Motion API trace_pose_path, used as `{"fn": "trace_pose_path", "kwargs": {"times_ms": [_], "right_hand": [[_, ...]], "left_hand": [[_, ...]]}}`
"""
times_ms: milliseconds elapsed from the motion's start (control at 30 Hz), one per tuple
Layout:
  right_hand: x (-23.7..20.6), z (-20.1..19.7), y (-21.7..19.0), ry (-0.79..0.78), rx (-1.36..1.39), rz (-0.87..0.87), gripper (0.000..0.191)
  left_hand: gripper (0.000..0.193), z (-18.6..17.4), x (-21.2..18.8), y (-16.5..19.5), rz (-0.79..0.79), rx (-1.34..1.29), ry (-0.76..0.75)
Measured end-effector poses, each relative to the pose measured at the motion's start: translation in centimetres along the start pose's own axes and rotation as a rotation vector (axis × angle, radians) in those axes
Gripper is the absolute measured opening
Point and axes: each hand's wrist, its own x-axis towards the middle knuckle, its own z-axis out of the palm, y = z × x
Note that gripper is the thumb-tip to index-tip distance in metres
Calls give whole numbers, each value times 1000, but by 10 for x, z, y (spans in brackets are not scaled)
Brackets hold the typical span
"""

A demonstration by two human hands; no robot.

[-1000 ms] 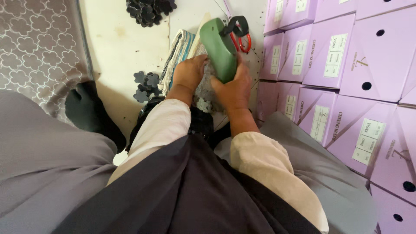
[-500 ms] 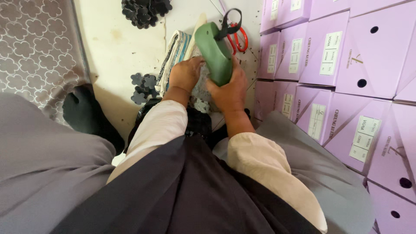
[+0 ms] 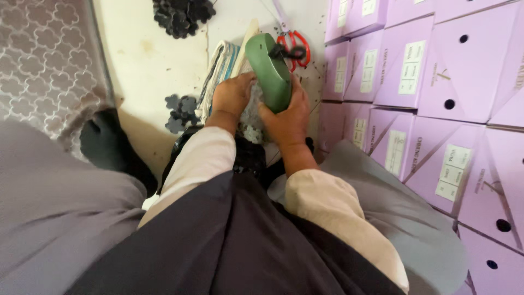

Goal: The person assembles small black flower-shaped parts by inserting a metal pin into each piece and then pressing it with a green handheld tool. The person repeats this process for multiple parts, placing finished pieces on the floor.

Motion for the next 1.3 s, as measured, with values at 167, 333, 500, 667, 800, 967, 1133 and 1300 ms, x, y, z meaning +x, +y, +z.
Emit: {"fn": "trace_pose_path", "kwargs": {"times_ms": [167,333,500,667,800,967,1133,1300], "right_hand": [[-4,9,0,228,290,267,71],[-13,5,4,-1,-6,67,91],[5,4,7,-16,76,165,82],[3,7,1,231,358,366,72],[-6,-1,1,-20,-104,1,84],[-3,-1,3,-38,-27,94,88],[-1,6,4,200,350,150,74],[-10,5,13,-100,-13,88,85]], "left_hand": [[17,7,-4,-5,75,-56,117],[12,5,-1,-1,-49,46,-2],[20,0,-2,4,68,-96,118],[15,7,-3,-1,37,-29,110],[15,6,0,1,-18,103,-18],[17,4,-5,3,43,-14,96],[17,7,-4,-1,38,-86,121],[9,8,-2,1,14,43,67]]}}
